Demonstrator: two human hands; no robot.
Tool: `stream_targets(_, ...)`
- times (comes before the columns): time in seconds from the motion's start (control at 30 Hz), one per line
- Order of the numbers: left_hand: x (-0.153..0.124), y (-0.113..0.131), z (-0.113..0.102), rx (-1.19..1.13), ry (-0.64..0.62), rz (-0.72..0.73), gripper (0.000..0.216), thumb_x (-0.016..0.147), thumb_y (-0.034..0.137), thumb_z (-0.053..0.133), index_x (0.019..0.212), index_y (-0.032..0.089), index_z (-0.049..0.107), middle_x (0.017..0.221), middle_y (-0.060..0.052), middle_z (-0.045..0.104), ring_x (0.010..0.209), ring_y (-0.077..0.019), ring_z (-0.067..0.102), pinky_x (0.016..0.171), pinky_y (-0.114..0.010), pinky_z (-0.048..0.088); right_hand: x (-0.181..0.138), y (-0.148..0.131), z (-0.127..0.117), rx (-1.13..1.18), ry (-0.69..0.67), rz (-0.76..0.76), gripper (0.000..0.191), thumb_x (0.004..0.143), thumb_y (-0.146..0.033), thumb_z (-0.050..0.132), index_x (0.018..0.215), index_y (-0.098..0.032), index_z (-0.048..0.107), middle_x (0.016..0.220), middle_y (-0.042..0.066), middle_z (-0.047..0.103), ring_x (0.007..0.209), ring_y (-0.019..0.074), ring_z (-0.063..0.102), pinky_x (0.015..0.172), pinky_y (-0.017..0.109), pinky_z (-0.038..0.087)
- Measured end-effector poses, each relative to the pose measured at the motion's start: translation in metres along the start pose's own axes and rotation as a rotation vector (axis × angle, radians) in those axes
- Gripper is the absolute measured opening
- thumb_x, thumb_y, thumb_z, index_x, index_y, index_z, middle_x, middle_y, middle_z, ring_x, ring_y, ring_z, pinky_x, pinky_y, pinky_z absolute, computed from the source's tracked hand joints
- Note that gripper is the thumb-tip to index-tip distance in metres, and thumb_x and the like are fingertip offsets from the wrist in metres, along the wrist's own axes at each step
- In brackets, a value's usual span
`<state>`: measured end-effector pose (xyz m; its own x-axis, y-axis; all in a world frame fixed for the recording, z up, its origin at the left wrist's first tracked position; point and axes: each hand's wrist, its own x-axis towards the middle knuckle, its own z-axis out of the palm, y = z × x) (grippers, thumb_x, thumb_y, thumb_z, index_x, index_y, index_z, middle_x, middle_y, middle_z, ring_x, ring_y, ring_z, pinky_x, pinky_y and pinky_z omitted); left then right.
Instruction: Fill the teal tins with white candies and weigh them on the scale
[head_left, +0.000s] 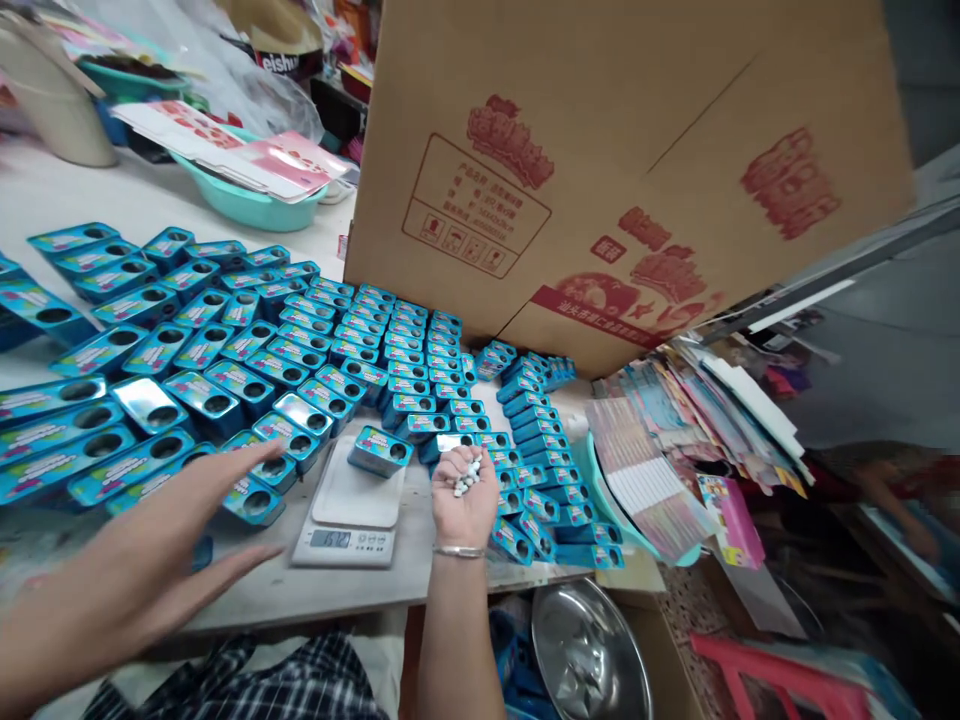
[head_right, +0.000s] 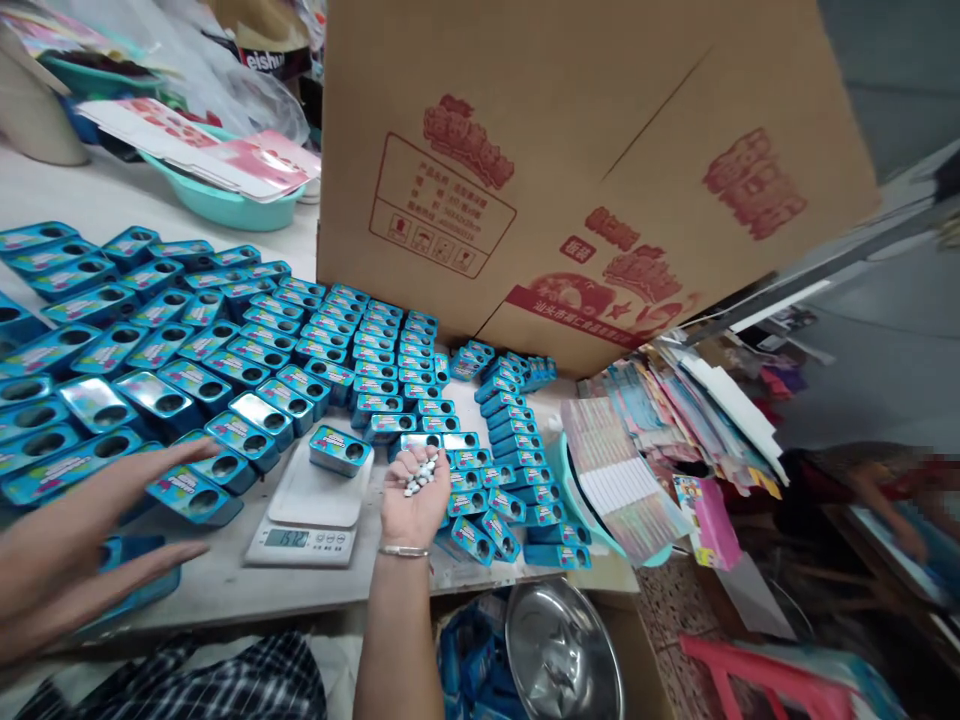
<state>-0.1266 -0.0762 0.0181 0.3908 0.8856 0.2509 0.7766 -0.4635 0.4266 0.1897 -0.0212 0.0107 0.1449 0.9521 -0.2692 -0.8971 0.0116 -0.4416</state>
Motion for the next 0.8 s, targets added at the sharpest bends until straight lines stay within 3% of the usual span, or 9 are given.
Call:
stream_targets(0.13, 0.097, 0.025, 0.034, 0.054, -0.17, 0.212, 0.071, 0.085, 0.029, 0.062, 0.149, 0.017, 0.031, 0.149, -0.014, 0.046, 0.137, -0.0315, 0.041, 0.111, -0.046, 0.038, -0.004, 0.011, -0.003, -0.042, 0.137, -0.068, 0.016, 0.081, -0.028, 0.062, 0.073, -0.023, 0.05, 0.066, -0.005, 0.058, 0.063, 0.0114, 0.06, 0.067, 0.033, 0.059)
stream_targets(0.23, 0.132, 0.026, 0.064, 0.063, -0.252, 0.255, 0.054, 0.076, 0.018, 0.063, 0.13, 0.013, 0.052, 0.129, -0.016, 0.06, 0.126, -0.0328, 0.051, 0.104, -0.047, 0.042, -0.011, 0.02, -0.009, 0.017, 0.246, -0.071, 0.013, 0.081, -0.03, 0.062, 0.074, -0.024, 0.054, 0.069, -0.004, 0.065, 0.069, 0.014, 0.066, 0.078, 0.042, 0.06)
stream_targets(0.33, 0.139, 0.027, 0.072, -0.021, -0.294, 0.233, 0.031, 0.083, 0.015, 0.052, 0.113, 0.018, 0.06, 0.106, -0.008, 0.064, 0.098, -0.0224, 0.062, 0.084, -0.034, 0.05, -0.015, 0.031, -0.013, 0.098, 0.338, -0.072, 0.014, 0.081, -0.035, 0.062, 0.075, -0.024, 0.056, 0.073, -0.002, 0.069, 0.074, 0.0146, 0.07, 0.082, 0.042, 0.06)
stream_targets(0.4, 0.135, 0.032, 0.065, -0.067, -0.257, 0.241, 0.029, 0.085, 0.015, 0.048, 0.111, 0.02, 0.06, 0.104, -0.006, 0.061, 0.089, -0.0183, 0.062, 0.074, -0.028, 0.05, -0.014, 0.039, -0.013, 0.163, 0.403, -0.072, 0.016, 0.082, -0.037, 0.062, 0.076, -0.024, 0.055, 0.075, -0.001, 0.071, 0.077, 0.015, 0.071, 0.079, 0.039, 0.06)
stream_targets(0.5, 0.131, 0.042, 0.049, -0.044, -0.137, 0.375, 0.033, 0.085, 0.012, 0.048, 0.113, 0.021, 0.064, 0.105, -0.005, 0.061, 0.092, -0.0189, 0.06, 0.076, -0.029, 0.048, -0.008, 0.051, -0.01, 0.224, 0.459, 0.004, 0.018, 0.083, -0.037, 0.06, 0.075, -0.023, 0.053, 0.077, 0.001, 0.072, 0.078, 0.0156, 0.072, 0.07, 0.033, 0.059)
stream_targets(0.63, 0.134, 0.049, 0.039, 0.118, -0.009, 0.575, 0.052, 0.083, 0.001, 0.042, 0.121, 0.029, 0.064, 0.101, -0.003, 0.062, 0.096, -0.0209, 0.057, 0.085, -0.035, 0.044, 0.003, 0.061, 0.0, 0.247, 0.411, 0.12, 0.017, 0.085, -0.034, 0.057, 0.074, -0.023, 0.05, 0.076, 0.001, 0.072, 0.071, 0.0164, 0.069, 0.066, 0.034, 0.057)
stream_targets(0.8, 0.139, 0.048, 0.039, 0.24, -0.01, 0.681, 0.054, 0.083, 0.002, 0.041, 0.125, 0.029, 0.061, 0.1, -0.005, 0.061, 0.095, -0.0221, 0.054, 0.085, -0.037, 0.042, 0.006, 0.059, 0.015, 0.408, 0.432, 0.209, 0.019, 0.089, -0.031, 0.051, 0.073, -0.021, 0.052, 0.074, 0.002, 0.071, 0.07, 0.0148, 0.068, 0.064, 0.03, 0.055)
